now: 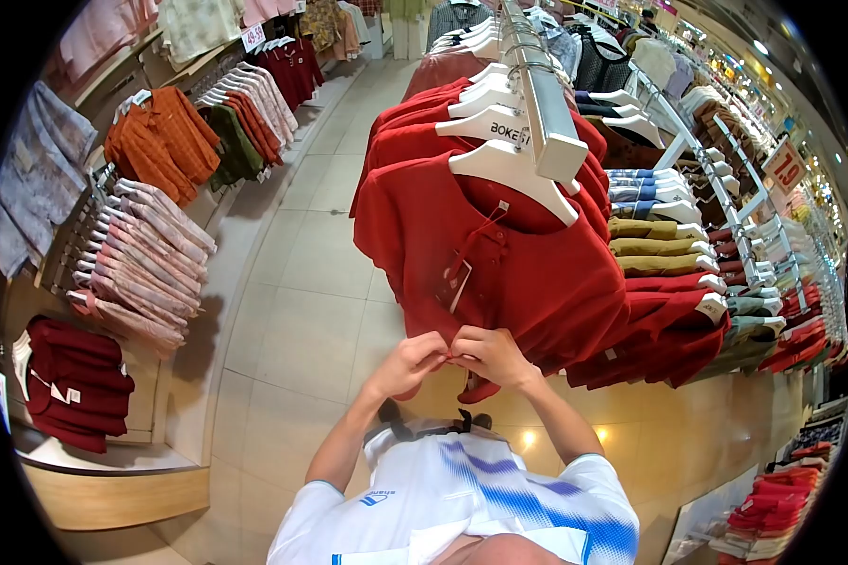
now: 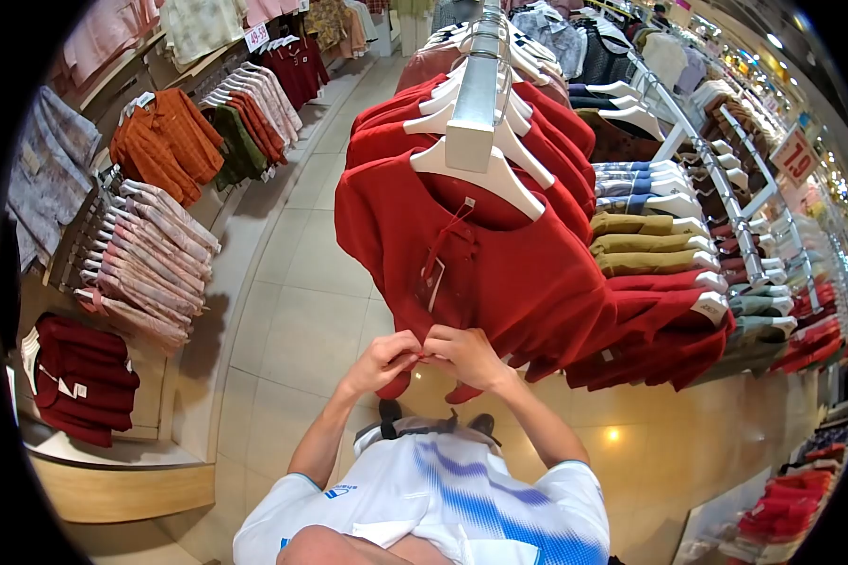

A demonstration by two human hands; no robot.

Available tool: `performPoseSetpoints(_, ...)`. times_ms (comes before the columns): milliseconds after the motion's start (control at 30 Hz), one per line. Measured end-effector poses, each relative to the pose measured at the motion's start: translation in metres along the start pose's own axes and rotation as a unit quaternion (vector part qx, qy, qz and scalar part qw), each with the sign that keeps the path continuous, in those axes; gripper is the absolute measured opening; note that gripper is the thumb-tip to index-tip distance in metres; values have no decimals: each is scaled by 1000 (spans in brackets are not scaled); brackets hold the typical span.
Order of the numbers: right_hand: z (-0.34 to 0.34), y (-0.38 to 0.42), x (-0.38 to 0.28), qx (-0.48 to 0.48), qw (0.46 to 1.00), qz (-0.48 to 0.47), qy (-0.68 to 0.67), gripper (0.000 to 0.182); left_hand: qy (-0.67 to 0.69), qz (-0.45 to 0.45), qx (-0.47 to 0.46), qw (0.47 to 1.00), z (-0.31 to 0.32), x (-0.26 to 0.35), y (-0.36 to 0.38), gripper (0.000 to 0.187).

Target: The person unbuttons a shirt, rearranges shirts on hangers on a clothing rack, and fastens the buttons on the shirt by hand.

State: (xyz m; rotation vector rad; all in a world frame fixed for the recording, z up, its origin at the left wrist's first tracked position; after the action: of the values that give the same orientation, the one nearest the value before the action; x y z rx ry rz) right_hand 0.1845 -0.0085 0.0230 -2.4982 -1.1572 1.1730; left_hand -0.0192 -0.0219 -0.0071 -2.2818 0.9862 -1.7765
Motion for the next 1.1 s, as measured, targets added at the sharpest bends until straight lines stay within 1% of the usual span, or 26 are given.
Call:
performPoseSetpoints(100, -2, 0, -1, -1, 1000, 2, -12, 15, -14, 8, 8, 1000, 2, 7, -1, 14)
performPoseSetpoints(167, -3, 0, -2, 12, 998, 19, -66, 15, -21, 0, 19, 1000, 5, 10, -1, 6)
performPoseSetpoints(200, -3, -1, -2, 13, 997, 20, -67, 15, -21, 0, 18, 1000, 6, 10, -2, 6)
performPoseSetpoints(267, -3, -1, -2, 23, 994, 44, -93, 15, -81, 29, 37, 996, 8, 11, -4, 6)
performPoseSetpoints(400, -5, -3, -3, 27, 993, 56, -103, 15, -101, 33, 51, 993, 11, 9, -3, 9)
performPoseSetpoints(467, -6, -3, -4, 20, 992, 62, -104, 15, -155, 36, 42, 986, 11, 8, -3, 11)
performPoseSetpoints(500, -6, -3, -4, 20, 992, 62, -104, 15, -155, 36, 43, 986, 12, 8, -2, 11)
performPoseSetpoints(567, -6, -5, -4, 49, 993, 36, -99, 14, -195, 23, 43, 980, 13, 8, -1, 12)
performPoseSetpoints(600, -4, -5, -5, 48, 993, 36, -100, 14, -194, 22, 43, 980, 14, 9, -2, 12)
performPoseSetpoints(667, 1, -3, -8, 89, 995, 22, 31, 13, -230, 2, 52, 972, 16, 11, -2, 10)
performPoseSetpoints(700, 4, -3, -8, 89, 995, 22, 31, 13, -230, 2, 52, 972, 16, 10, -3, 10)
performPoseSetpoints(767, 8, -3, -7, 124, 987, -9, 102, 14, -128, -9, 67, 989, 14, 5, -5, 11)
performPoseSetpoints(800, 9, -4, -7, 123, 987, -9, 101, 14, -128, -9, 67, 989, 12, 3, -6, 11)
performPoseSetpoints(867, 10, -6, -8, 143, 984, -20, 102, 14, -36, -28, 53, 998, 7, 1, -5, 10)
performPoseSetpoints(900, 8, -7, -7, 142, 984, -20, 102, 14, -36, -28, 53, 998, 8, 0, -5, 10)
performPoseSetpoints(933, 6, -9, -7, 146, 984, -33, 100, 15, 60, -55, 84, 993, 8, -2, -3, 10)
performPoseSetpoints(967, 4, -10, -7, 150, 983, -45, 99, 15, 155, -80, 114, 978, 9, -3, -3, 10)
performPoseSetpoints(1000, 2, -11, -9, 150, 983, -44, 99, 15, 156, -81, 113, 978, 8, -3, -3, 10)
performPoseSetpoints(1100, 0, -11, -9, 124, 985, -43, 114, 13, 185, -128, 75, 971, 5, 0, -5, 11)
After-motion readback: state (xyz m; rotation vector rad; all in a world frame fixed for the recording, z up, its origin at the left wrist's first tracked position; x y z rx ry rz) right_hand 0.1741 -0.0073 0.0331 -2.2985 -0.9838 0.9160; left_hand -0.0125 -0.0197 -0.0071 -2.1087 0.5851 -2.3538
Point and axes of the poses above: each hand's wrist, its own y-axis away from the middle knuckle, its own z-axis out of the palm, x = y × z, the point moved 1 cm from there along -y, towards the middle knuckle, and after that the axes turned 5 degrees about x, right-handed, at the moved point
